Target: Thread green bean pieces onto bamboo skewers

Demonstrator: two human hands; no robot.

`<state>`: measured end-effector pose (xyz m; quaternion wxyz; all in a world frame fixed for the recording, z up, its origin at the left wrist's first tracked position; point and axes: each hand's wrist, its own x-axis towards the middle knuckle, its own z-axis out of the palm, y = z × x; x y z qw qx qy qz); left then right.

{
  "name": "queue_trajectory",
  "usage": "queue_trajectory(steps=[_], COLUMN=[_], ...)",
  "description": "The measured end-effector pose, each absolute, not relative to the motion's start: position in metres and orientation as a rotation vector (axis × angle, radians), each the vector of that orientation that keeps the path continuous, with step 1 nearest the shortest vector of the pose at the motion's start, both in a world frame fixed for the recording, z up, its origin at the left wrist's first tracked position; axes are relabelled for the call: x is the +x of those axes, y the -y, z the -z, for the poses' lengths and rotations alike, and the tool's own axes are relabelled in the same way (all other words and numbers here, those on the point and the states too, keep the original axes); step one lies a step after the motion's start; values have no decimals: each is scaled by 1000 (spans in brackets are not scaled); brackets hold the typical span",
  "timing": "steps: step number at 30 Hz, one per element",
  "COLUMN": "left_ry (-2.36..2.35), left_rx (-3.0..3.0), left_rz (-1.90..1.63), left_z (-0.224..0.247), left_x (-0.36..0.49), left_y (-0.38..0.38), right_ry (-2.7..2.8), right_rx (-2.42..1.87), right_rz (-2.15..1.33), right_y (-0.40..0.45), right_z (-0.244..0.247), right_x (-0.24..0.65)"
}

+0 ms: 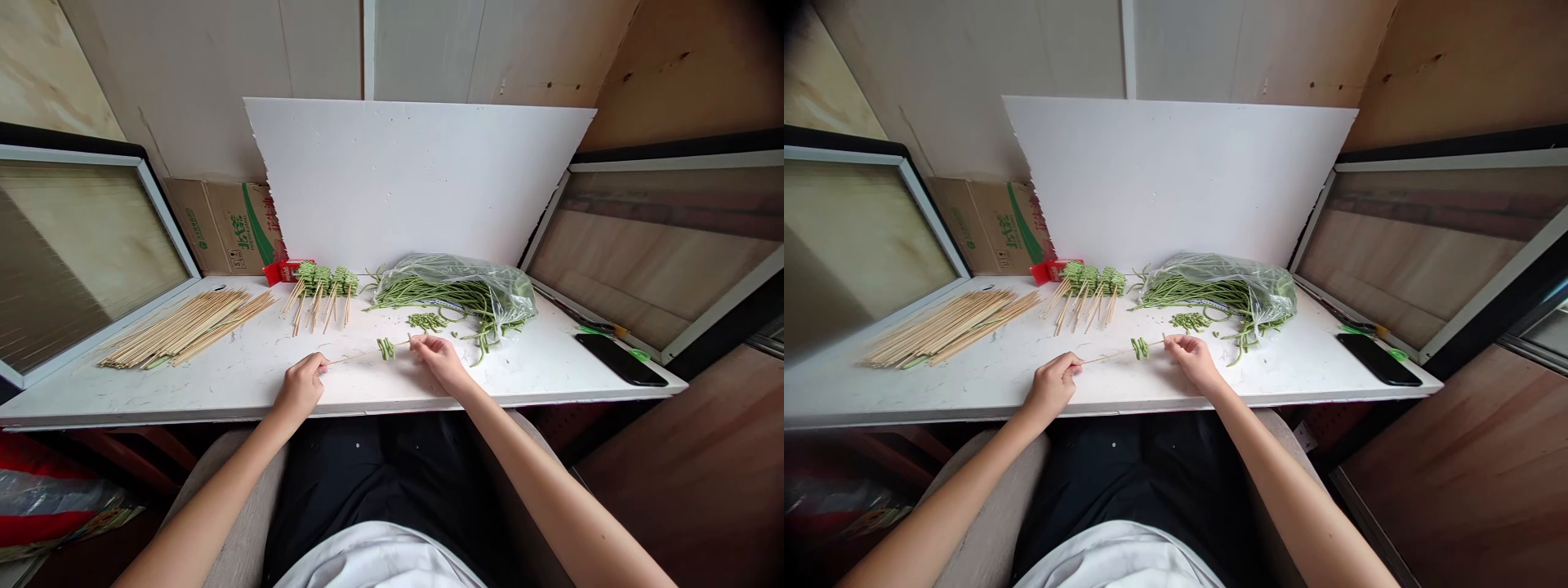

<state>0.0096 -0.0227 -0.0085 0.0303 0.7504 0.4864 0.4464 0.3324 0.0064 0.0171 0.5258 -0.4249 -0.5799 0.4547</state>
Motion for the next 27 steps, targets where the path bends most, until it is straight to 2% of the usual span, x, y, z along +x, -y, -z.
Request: queue_trajectory(steps=[21,27], left_ry=[-1433,-1544], left_rx=[2400,2315], left_rz=[-1358,-1432], left_z=[13,8], left_x=[9,10], left_y=[21,22], right_ry=[1538,1541], right_rx=[-957,-1021], right_rz=[-1152,-1126], right_y=[0,2], right_z=[-19,-23], right_x=[313,318])
